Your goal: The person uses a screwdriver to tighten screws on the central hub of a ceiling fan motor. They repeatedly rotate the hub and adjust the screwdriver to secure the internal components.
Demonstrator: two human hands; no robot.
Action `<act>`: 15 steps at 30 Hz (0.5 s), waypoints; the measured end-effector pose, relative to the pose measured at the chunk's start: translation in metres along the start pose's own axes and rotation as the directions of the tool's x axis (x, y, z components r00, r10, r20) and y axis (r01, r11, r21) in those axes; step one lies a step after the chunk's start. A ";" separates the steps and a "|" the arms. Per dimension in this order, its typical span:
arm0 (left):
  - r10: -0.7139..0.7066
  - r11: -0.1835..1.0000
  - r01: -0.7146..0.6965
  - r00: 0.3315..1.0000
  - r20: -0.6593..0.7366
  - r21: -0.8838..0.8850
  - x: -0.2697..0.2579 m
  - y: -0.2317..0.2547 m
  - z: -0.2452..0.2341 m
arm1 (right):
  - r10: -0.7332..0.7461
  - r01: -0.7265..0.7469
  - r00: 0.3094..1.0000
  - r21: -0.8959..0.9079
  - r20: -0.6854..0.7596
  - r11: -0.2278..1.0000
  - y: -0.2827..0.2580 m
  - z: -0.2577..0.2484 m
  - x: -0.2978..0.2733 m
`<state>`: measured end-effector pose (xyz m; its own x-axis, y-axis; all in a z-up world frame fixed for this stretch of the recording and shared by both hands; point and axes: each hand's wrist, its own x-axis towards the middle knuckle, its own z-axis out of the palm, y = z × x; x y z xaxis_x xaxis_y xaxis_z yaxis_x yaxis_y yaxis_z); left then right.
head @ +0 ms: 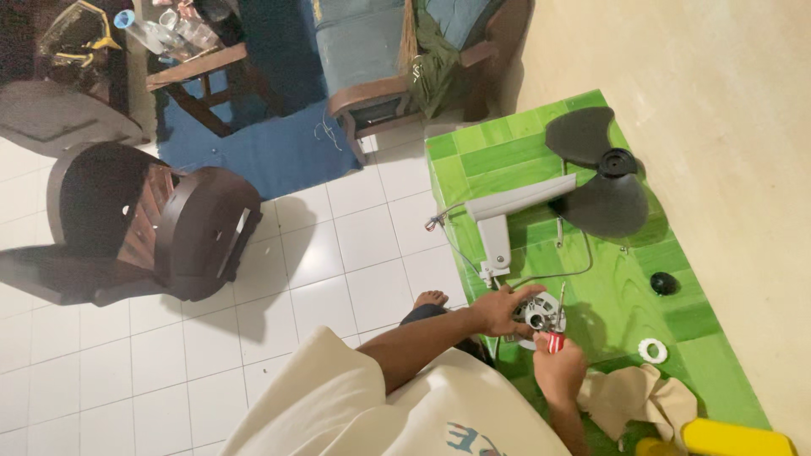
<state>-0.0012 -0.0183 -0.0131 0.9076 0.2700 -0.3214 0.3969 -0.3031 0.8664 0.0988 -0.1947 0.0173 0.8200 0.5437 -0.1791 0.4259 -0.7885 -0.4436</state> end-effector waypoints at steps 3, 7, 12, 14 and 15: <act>0.012 1.000 -0.012 1.000 0.012 0.008 -0.003 -0.002 0.003 | 0.221 -0.246 0.962 0.162 0.162 0.955 0.006 0.004 -0.001; 0.071 0.995 -0.071 0.997 0.007 -0.065 0.000 -0.003 0.005 | 0.273 -0.362 0.924 0.379 0.268 0.852 0.018 0.010 0.008; 0.102 0.988 -0.104 0.994 -0.024 -0.116 0.001 -0.006 0.001 | 0.206 -0.290 0.936 0.292 0.284 0.911 0.016 -0.001 0.018; 0.112 0.987 -0.116 0.993 -0.040 -0.115 -0.004 -0.005 0.005 | 0.068 -0.085 0.978 0.083 0.197 0.993 0.012 -0.010 0.010; 0.122 0.986 -0.128 0.991 -0.055 -0.110 -0.001 -0.006 0.002 | 0.072 -0.078 0.982 0.026 0.176 0.997 0.007 -0.011 0.011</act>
<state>-0.0039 -0.0187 -0.0187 0.9404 0.2809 -0.1917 0.2605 -0.2326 0.9370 0.1149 -0.1973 0.0219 0.7685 0.5273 -0.3625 0.3504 -0.8208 -0.4510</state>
